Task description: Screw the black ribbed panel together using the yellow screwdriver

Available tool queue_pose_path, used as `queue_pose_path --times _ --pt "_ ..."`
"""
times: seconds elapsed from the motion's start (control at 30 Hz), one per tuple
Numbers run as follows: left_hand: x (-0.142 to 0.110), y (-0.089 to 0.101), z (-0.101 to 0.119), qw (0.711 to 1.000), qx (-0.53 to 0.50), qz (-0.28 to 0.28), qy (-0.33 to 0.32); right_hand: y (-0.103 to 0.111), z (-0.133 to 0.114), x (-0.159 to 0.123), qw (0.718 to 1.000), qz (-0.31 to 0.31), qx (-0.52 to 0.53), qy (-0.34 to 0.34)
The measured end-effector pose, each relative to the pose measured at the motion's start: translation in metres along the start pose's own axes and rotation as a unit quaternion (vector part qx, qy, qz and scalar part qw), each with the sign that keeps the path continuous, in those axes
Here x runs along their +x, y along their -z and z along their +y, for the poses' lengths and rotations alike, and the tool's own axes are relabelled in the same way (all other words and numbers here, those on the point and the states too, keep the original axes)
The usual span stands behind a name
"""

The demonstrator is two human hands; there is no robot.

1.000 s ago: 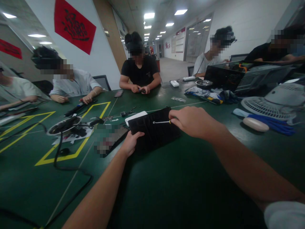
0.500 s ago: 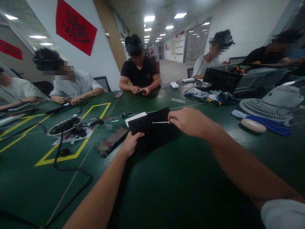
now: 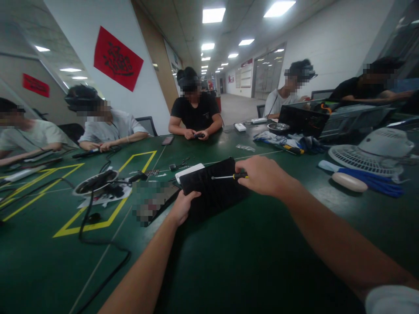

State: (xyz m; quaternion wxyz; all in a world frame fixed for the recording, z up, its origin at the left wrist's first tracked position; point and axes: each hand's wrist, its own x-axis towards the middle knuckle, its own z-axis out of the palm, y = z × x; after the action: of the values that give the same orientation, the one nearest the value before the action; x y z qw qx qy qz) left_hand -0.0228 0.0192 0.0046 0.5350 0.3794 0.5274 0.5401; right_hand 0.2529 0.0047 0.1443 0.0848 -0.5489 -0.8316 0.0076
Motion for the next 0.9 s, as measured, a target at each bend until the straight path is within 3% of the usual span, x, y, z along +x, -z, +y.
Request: queue_pose_path --times 0.27,0.9 --pt "-0.004 -0.0008 0.0034 1.0 0.017 0.001 -0.009 -0.0019 -0.0045 0.001 1.0 0.007 -0.011 -0.015" --pt "0.0 -0.0022 0.001 1.0 0.012 0.0 -0.013 -0.0023 -0.0051 0.0004 0.997 -0.06 -0.049 0.004"
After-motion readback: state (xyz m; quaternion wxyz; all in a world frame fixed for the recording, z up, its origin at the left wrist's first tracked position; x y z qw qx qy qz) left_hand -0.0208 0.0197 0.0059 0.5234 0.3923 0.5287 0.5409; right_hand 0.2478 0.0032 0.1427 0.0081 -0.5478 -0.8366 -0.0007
